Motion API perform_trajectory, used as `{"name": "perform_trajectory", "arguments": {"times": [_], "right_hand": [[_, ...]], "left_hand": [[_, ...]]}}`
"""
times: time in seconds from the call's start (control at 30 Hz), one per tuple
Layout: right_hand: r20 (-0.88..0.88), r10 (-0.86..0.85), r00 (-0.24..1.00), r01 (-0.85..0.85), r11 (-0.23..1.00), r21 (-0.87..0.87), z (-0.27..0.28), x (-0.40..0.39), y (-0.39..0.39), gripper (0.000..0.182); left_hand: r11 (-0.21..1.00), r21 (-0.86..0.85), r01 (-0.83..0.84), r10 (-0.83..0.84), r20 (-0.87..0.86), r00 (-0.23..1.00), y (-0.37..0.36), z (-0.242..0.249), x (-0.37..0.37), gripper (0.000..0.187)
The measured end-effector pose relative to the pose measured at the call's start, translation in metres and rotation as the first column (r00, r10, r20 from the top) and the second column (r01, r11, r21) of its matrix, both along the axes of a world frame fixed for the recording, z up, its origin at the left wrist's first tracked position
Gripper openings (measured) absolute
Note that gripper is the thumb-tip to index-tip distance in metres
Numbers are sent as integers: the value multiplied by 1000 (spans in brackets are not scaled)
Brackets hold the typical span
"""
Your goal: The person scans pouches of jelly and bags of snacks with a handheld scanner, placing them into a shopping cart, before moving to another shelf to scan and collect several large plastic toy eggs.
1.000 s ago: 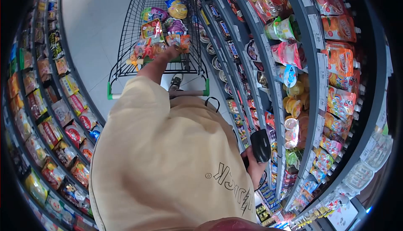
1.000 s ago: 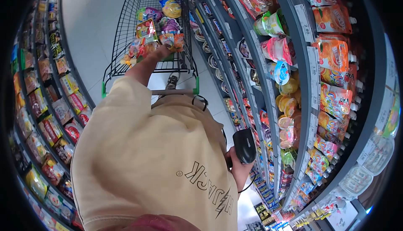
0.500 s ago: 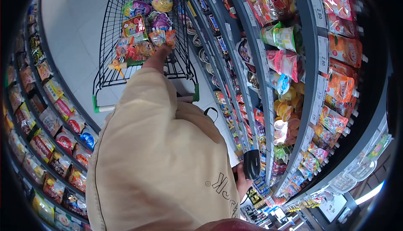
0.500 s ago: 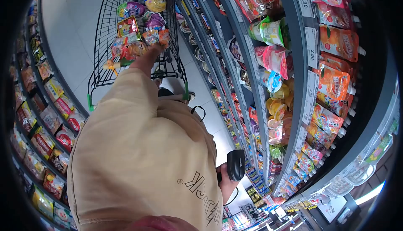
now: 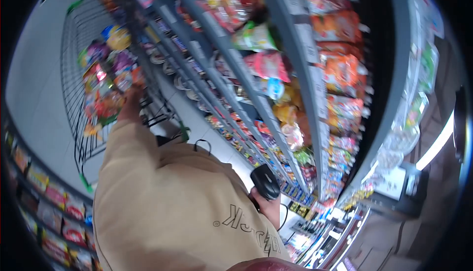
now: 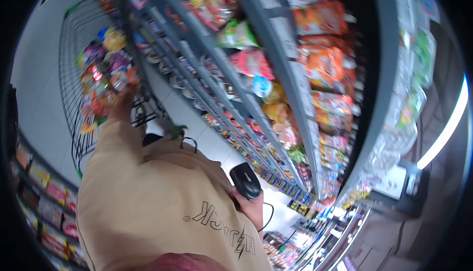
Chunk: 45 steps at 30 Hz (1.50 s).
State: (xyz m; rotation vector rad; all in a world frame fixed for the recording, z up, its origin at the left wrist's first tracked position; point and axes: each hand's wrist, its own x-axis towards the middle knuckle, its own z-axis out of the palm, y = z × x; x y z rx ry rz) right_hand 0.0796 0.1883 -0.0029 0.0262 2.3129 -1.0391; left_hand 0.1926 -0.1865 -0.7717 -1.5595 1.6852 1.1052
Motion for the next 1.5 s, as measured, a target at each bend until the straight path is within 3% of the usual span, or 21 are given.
{"name": "perform_trajectory", "arguments": {"times": [0.03, 0.13, 0.2, 0.37, 0.43, 0.5, 0.57, 0.63, 0.7, 0.77, 0.87, 0.97, 1.07, 1.13, 1.2, 1.23, 1.33, 1.5], "right_hand": [[24, 34, 999, -35, 999, 22, 3, -2, 1, 34], [-15, 76, 997, -76, 997, -31, 6, 4, -9, 27], [16, 103, 995, -102, 994, -45, 9, 3, -8, 23], [24, 177, 984, -174, 981, -79, 14, 2, 1, 19], [24, 185, 982, -181, 975, -130, 12, 0, 8, 19], [31, 188, 982, -180, 968, -177, 11, 0, 14, 19], [38, 190, 981, -177, 960, -216, 10, -3, 19, 19], [59, 205, 977, -181, 943, -280, 8, -8, 26, 18], [77, 216, 973, -178, 925, -337, 6, -13, 34, 18], [90, 220, 971, -171, 909, -381, 3, -19, 40, 17], [69, 273, 960, -213, 865, -455, -9, -34, 56, 16], [97, 309, 946, -219, 830, -512, -5, -50, 61, 17], [99, 364, 926, -254, 796, -550, -12, -69, 70, 18], [109, 382, 918, -259, 783, -566, -11, -81, 76, 16], [114, 395, 912, -258, 766, -589, -13, -92, 83, 15], [116, 399, 910, -255, 756, -603, -14, -98, 87, 15], [140, 377, 915, -207, 741, -639, -16, -112, 102, 15], [84, 387, 918, -231, 696, -679, -28, -142, 131, 15]], "left_hand": [[995, -92, 35, -40, -49, 998, 3, -63, 4, 88], [1000, 8, -2, 3, -133, 991, -8, -30, 5, 94], [1000, -13, -12, 10, -151, 989, -13, -6, 15, 95], [963, -267, -30, -13, -156, 988, -3, 44, 28, 85], [964, -139, -226, 126, -512, 850, -1, 32, 41, 74], [938, -2, -347, 237, -726, 645, -8, 44, 56, 63], [897, 110, -428, 317, -836, 449, -5, 78, 60, 50], [921, -85, -381, 90, -904, 419, 8, 137, 70, 45], [909, 90, -408, 232, -920, 315, 20, 232, 77, 39], [683, 595, -423, 694, -710, 122, 33, 336, 77, 32], [704, 533, -469, 658, -738, 149, 41, 367, 91, 27], [733, 517, -442, 591, -806, 37, 56, 401, 85, 27], [754, 473, -456, 508, -860, -52, 97, 518, 35, 34], [802, 531, -273, 514, -847, -135, 95, 524, 23, 51], [814, 553, -178, 519, -830, -206, 114, 577, -14, 60], [790, 605, -104, 576, -789, -214, 114, 579, -20, 72], [844, 532, -73, 506, -833, -226, 137, 615, -59, 73], [917, 387, -96, 376, -920, -115, 166, 649, -95, 81]]}}
